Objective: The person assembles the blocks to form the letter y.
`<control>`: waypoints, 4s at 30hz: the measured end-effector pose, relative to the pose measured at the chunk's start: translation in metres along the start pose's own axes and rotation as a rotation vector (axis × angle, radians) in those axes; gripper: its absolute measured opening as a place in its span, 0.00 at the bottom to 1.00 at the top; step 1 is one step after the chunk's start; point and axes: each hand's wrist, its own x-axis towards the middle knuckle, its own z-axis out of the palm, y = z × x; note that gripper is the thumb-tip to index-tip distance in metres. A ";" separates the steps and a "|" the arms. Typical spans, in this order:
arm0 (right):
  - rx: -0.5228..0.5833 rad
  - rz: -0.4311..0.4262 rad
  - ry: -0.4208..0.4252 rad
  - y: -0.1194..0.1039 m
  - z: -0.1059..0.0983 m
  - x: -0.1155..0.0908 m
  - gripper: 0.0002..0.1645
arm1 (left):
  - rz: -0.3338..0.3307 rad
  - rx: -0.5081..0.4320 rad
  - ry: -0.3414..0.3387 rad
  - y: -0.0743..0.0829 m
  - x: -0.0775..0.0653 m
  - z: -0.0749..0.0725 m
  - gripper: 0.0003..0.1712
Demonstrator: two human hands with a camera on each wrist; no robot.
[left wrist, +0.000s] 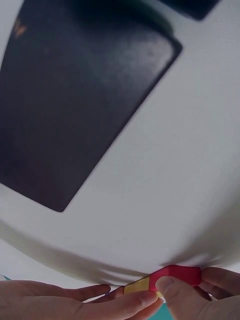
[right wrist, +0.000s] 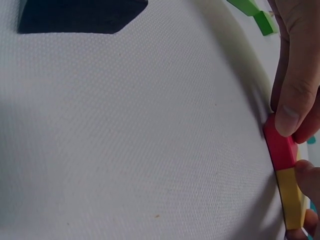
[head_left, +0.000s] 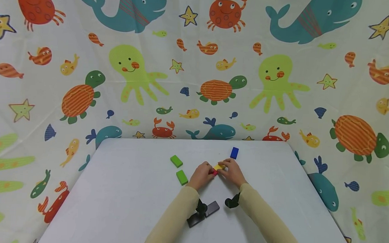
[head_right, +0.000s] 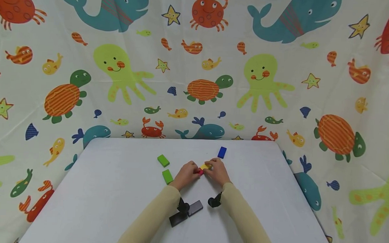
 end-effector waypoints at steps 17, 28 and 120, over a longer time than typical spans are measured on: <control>-0.004 -0.019 -0.018 0.006 0.000 0.003 0.21 | 0.007 -0.020 0.029 -0.003 -0.003 0.002 0.12; 0.163 0.182 0.179 0.026 -0.026 0.017 0.23 | -0.009 -0.048 0.019 0.001 -0.002 0.001 0.15; 0.026 -0.018 -0.059 0.059 -0.035 0.037 0.25 | -0.037 -0.067 0.043 0.001 -0.002 0.003 0.12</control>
